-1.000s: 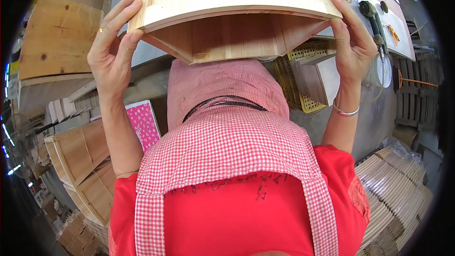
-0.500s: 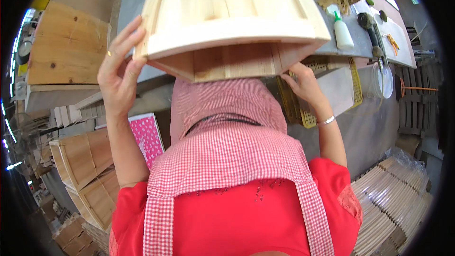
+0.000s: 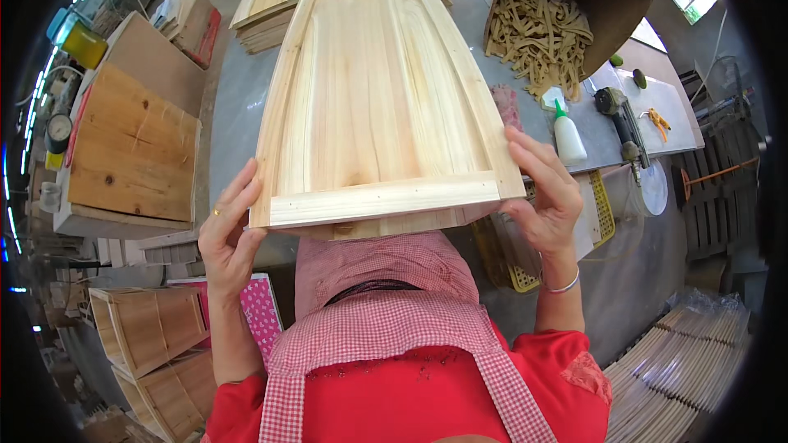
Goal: Assemble a wooden box from pre-cut panels using wood glue and rubber bands.
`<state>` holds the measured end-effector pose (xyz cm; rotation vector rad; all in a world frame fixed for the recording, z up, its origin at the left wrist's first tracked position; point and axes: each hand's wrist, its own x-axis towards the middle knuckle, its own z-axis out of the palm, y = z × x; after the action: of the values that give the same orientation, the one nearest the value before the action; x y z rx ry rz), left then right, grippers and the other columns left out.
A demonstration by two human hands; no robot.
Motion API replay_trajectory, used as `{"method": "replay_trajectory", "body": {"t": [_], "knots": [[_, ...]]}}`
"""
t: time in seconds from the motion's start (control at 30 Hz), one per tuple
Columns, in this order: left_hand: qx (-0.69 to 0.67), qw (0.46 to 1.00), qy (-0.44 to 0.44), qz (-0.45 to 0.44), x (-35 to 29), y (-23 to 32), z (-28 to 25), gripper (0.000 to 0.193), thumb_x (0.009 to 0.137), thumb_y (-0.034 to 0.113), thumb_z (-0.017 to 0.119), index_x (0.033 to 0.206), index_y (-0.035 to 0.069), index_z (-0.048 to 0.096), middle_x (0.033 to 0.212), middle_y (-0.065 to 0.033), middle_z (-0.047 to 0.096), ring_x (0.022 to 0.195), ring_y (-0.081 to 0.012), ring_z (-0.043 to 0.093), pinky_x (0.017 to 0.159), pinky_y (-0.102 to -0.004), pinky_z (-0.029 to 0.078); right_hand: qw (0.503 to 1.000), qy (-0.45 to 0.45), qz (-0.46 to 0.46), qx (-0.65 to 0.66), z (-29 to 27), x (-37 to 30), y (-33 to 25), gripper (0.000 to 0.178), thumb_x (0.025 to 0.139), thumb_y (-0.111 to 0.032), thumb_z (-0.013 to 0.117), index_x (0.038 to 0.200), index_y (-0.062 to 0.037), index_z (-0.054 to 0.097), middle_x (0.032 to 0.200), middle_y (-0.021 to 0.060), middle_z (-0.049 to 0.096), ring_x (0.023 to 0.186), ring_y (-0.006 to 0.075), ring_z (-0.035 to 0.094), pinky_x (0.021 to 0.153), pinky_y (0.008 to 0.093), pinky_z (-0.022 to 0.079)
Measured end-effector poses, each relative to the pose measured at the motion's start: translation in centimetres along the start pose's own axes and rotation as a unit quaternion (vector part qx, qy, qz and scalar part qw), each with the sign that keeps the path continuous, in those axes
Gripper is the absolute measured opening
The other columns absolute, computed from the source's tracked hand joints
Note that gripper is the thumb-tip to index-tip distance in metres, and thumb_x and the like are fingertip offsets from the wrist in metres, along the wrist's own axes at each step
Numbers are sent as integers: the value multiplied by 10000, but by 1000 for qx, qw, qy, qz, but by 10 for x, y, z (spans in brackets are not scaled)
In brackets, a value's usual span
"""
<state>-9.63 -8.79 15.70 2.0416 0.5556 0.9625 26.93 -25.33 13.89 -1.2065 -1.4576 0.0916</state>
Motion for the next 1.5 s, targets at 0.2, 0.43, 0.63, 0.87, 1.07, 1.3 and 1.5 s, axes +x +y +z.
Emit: {"method": "replay_trajectory", "body": {"t": [0.2,0.43,0.63,0.87,1.07,1.3,1.5], "knots": [[-48,999,-21,-14,3,-3,-4,470,892,127,708,1320,-21,583,1470,-255,440,1348,-296,466,1069,-378,423,998,-31,2,-51,-10,-3,8,626,836,-493,723,1179,29,676,1246,222,647,1010,292,643,871,370,503],[-75,987,16,-143,70,-19,-8,604,999,411,530,1406,-31,468,1469,-127,459,1254,-220,519,1018,-378,461,983,-5,177,54,3,59,53,628,1031,-410,431,1452,55,396,1373,184,533,1076,238,607,859,314,513],[-30,960,7,-279,169,-34,17,729,972,449,576,1483,-23,359,1453,-157,470,1274,-226,504,1007,-370,444,973,-110,184,-83,32,132,104,597,1016,-355,489,1409,91,428,1340,241,578,1218,272,579,1021,328,431],[91,978,-6,-186,175,-72,29,598,858,350,695,1272,-58,553,1161,-222,664,1054,-305,656,905,-382,495,962,-165,216,-38,37,137,91,521,1008,-247,515,1404,86,451,1386,198,553,1262,229,533,1064,304,382],[151,968,27,-196,192,-69,45,363,873,167,562,1147,-62,628,1049,-224,697,977,-285,680,851,-377,507,967,-143,208,-23,30,133,100,501,999,-217,536,1390,90,466,1338,148,593,1202,183,557,1020,286,416],[49,983,27,-173,183,-68,28,429,911,114,560,1303,-60,557,1137,-104,681,959,-148,619,841,-295,491,974,30,204,94,61,111,137,397,986,-327,538,1205,-14,643,995,181,687,880,259,682,774,358,505],[89,978,19,-186,185,-73,37,518,935,144,574,1372,-114,468,1239,-141,632,1006,-137,595,877,-263,476,882,33,170,-439,-22,50,272,225,831,-126,617,1018,-46,714,978,154,649,928,363,642,812,438,515]]}}
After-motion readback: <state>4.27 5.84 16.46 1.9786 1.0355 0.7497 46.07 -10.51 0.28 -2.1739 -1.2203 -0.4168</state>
